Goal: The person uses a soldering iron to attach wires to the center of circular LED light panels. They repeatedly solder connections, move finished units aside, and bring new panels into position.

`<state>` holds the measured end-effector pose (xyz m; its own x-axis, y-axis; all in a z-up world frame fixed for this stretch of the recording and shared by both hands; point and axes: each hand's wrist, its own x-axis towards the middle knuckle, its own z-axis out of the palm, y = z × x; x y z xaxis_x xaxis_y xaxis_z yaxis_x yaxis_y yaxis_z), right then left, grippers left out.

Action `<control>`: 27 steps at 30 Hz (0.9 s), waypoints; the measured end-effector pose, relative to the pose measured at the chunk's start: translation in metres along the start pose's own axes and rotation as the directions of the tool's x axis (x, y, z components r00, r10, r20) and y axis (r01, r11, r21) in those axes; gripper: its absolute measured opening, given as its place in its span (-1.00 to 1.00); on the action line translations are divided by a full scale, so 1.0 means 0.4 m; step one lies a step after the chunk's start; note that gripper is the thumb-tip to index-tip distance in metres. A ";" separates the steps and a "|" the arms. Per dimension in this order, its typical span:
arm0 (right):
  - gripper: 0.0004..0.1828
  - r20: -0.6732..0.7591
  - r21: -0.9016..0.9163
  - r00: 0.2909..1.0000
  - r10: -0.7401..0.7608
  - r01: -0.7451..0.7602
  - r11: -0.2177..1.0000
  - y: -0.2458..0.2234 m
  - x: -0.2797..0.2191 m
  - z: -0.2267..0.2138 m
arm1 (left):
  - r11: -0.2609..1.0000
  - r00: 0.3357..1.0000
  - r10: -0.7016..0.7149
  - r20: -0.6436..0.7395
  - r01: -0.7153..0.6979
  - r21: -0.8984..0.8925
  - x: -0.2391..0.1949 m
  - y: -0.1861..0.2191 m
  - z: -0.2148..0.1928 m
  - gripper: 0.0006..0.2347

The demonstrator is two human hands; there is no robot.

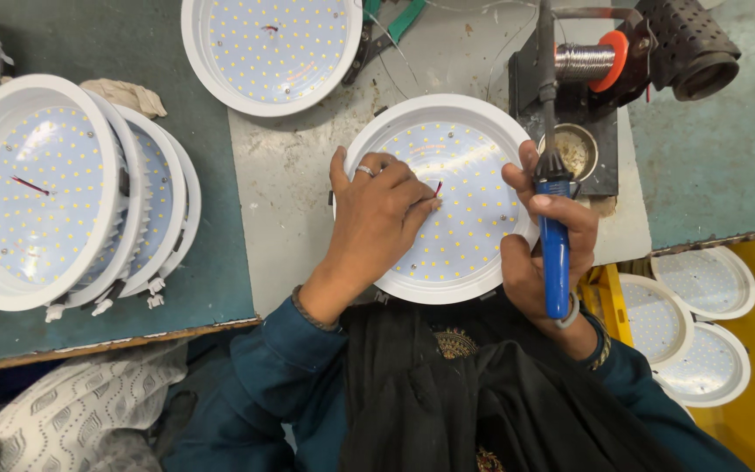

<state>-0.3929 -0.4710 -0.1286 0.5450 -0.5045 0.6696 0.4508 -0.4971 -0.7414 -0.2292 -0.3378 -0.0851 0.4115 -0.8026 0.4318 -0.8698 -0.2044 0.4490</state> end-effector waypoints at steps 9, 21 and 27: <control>-0.28 -0.013 0.035 0.999 0.029 -0.028 0.999 0.024 -0.010 0.000 | 0.984 0.987 -0.141 -0.074 0.131 -0.123 -0.005 0.017 0.010 -0.96; -0.30 -0.041 0.025 0.998 0.050 -0.049 0.999 0.032 -0.012 0.007 | 0.994 0.997 -0.083 -0.004 0.083 -0.076 -0.001 0.002 0.005 -0.96; -0.34 -0.037 0.009 0.999 0.011 -0.010 1.000 -0.010 -0.004 0.006 | 1.000 1.000 -0.021 0.022 0.021 0.014 0.009 0.019 0.006 -0.96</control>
<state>-0.3940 -0.4667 -0.1268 0.5232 -0.5357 0.6627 0.4516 -0.4852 -0.7488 -0.2352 -0.3436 -0.0821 0.4237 -0.8105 0.4045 -0.8648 -0.2290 0.4469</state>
